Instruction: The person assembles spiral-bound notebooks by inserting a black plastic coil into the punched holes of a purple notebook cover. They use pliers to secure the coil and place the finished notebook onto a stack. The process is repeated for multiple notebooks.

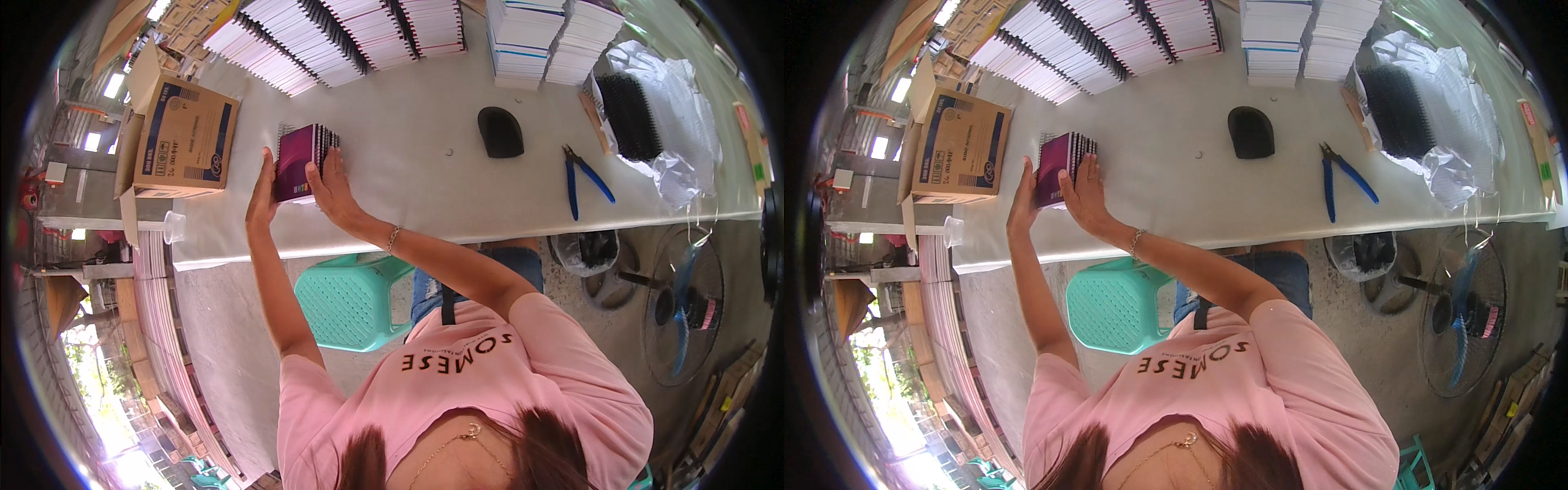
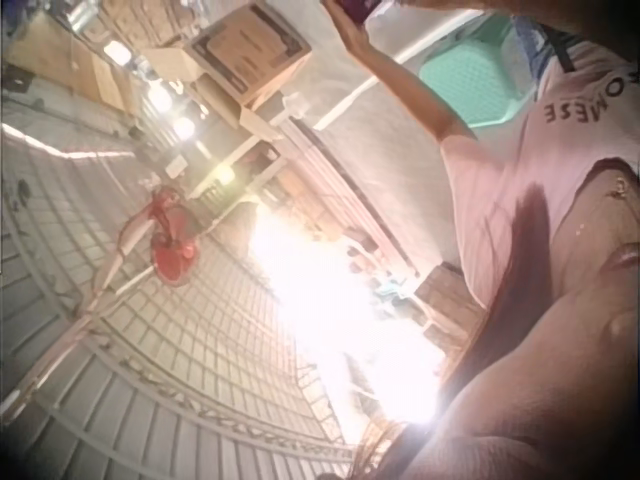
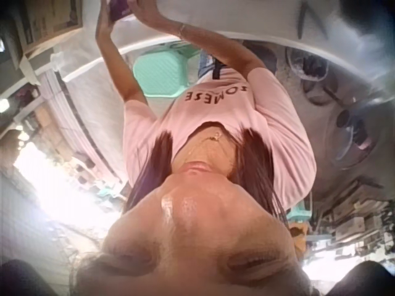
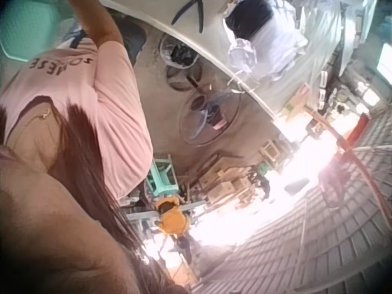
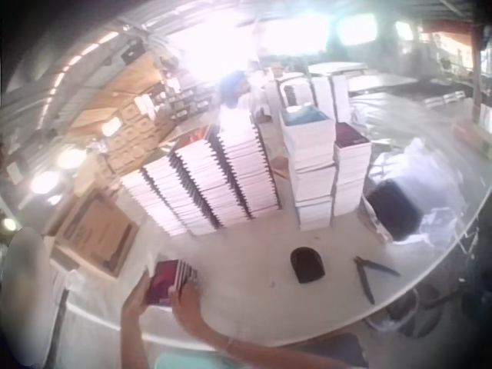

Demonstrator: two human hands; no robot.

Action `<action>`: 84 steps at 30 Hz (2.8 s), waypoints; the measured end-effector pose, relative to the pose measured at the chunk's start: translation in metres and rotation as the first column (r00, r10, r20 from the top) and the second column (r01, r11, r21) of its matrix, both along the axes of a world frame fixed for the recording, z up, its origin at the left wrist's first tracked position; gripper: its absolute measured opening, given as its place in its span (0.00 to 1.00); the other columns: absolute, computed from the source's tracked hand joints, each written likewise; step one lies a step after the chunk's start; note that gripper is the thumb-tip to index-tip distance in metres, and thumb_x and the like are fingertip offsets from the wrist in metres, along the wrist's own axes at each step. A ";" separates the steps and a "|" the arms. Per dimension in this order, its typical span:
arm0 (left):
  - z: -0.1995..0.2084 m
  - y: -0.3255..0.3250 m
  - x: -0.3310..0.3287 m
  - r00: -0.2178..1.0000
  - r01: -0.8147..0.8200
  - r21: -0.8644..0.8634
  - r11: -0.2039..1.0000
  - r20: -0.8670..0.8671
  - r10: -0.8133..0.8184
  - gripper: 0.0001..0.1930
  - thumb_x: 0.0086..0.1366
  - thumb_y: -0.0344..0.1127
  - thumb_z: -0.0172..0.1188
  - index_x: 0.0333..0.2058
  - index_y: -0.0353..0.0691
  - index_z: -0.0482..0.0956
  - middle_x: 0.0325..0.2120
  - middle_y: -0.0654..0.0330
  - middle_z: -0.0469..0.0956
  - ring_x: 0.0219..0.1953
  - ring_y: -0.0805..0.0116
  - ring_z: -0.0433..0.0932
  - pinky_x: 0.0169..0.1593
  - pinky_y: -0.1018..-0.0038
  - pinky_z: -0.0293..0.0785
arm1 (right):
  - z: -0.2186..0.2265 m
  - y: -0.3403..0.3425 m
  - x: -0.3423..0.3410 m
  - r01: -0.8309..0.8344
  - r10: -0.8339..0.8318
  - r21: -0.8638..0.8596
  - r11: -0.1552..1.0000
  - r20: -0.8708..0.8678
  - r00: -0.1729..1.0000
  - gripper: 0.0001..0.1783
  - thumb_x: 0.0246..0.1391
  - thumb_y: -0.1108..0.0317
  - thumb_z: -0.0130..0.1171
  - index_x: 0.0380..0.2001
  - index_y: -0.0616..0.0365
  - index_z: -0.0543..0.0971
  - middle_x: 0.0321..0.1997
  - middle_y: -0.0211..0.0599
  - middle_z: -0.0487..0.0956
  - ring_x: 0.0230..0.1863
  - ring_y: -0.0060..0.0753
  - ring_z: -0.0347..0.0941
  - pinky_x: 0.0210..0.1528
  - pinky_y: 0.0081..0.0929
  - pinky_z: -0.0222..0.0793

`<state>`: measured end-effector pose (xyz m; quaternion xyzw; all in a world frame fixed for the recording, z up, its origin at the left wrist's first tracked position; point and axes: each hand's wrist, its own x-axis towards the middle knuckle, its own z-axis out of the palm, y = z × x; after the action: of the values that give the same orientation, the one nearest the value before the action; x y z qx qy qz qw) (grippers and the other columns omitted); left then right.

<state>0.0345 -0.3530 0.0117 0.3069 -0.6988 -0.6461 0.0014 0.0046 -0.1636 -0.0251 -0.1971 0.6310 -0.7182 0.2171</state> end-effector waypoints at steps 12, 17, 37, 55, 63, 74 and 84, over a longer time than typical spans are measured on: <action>0.008 0.004 0.004 0.999 0.033 0.025 0.999 0.034 -0.034 0.50 0.61 0.78 0.42 0.63 0.35 0.66 0.57 0.52 0.72 0.59 0.61 0.71 0.64 0.64 0.63 | -0.001 0.002 0.005 0.014 -0.016 -0.058 0.998 -0.027 0.999 0.52 0.67 0.35 0.30 0.68 0.79 0.37 0.74 0.74 0.36 0.76 0.69 0.27 0.75 0.50 0.26; 0.016 0.013 0.002 0.997 0.050 0.034 0.998 0.057 -0.052 0.51 0.60 0.79 0.44 0.63 0.36 0.65 0.58 0.51 0.71 0.61 0.60 0.69 0.65 0.63 0.62 | -0.008 -0.008 0.003 0.073 -0.075 -0.032 0.997 -0.064 0.995 0.50 0.67 0.37 0.32 0.69 0.76 0.39 0.75 0.71 0.36 0.76 0.69 0.30 0.74 0.56 0.31; 0.007 0.005 0.012 1.000 0.009 0.093 0.996 -0.014 -0.008 0.46 0.67 0.73 0.37 0.64 0.36 0.64 0.57 0.56 0.72 0.60 0.64 0.69 0.64 0.67 0.61 | -0.009 0.016 -0.003 -0.005 0.013 -0.238 0.971 0.029 0.999 0.48 0.69 0.38 0.30 0.70 0.75 0.38 0.76 0.64 0.38 0.78 0.54 0.30 0.76 0.39 0.28; -0.022 0.027 0.037 0.951 -0.045 0.228 0.973 -0.287 0.111 0.49 0.66 0.73 0.38 0.63 0.28 0.61 0.59 0.53 0.70 0.61 0.65 0.67 0.68 0.68 0.57 | -0.023 0.046 -0.021 -0.274 0.335 -0.361 0.891 0.116 0.935 0.52 0.65 0.30 0.30 0.71 0.70 0.45 0.78 0.50 0.42 0.78 0.41 0.35 0.77 0.35 0.33; -0.032 0.033 0.048 0.915 -0.051 0.171 0.984 -0.388 0.114 0.50 0.66 0.74 0.36 0.65 0.27 0.58 0.62 0.53 0.66 0.65 0.64 0.63 0.70 0.66 0.52 | -0.030 0.061 -0.026 -0.319 0.462 -0.501 0.805 0.191 0.866 0.56 0.60 0.25 0.32 0.72 0.64 0.42 0.78 0.48 0.43 0.78 0.41 0.37 0.77 0.38 0.34; -0.071 0.027 0.081 0.784 -0.187 0.321 0.929 -0.522 0.338 0.40 0.72 0.64 0.38 0.67 0.32 0.57 0.65 0.48 0.60 0.67 0.56 0.59 0.72 0.62 0.49 | 0.038 0.114 -0.041 0.147 -0.206 -0.285 0.947 -0.188 0.960 0.26 0.70 0.51 0.43 0.54 0.63 0.73 0.61 0.45 0.71 0.62 0.42 0.65 0.63 0.37 0.60; -0.067 0.088 0.106 0.472 -0.809 -0.235 0.539 -0.806 0.357 0.32 0.74 0.58 0.39 0.51 0.30 0.75 0.52 0.49 0.75 0.52 0.55 0.75 0.57 0.60 0.72 | 0.149 0.367 -0.266 0.874 -0.520 -0.440 0.206 -0.806 -0.284 0.13 0.53 0.64 0.66 0.43 0.47 0.83 0.42 0.44 0.80 0.46 0.46 0.73 0.50 0.40 0.68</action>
<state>0.1404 -0.2652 -0.0551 0.2661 -0.6475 -0.4089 0.5854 -0.2610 0.2036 0.1236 -0.0688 0.7170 -0.3340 -0.6080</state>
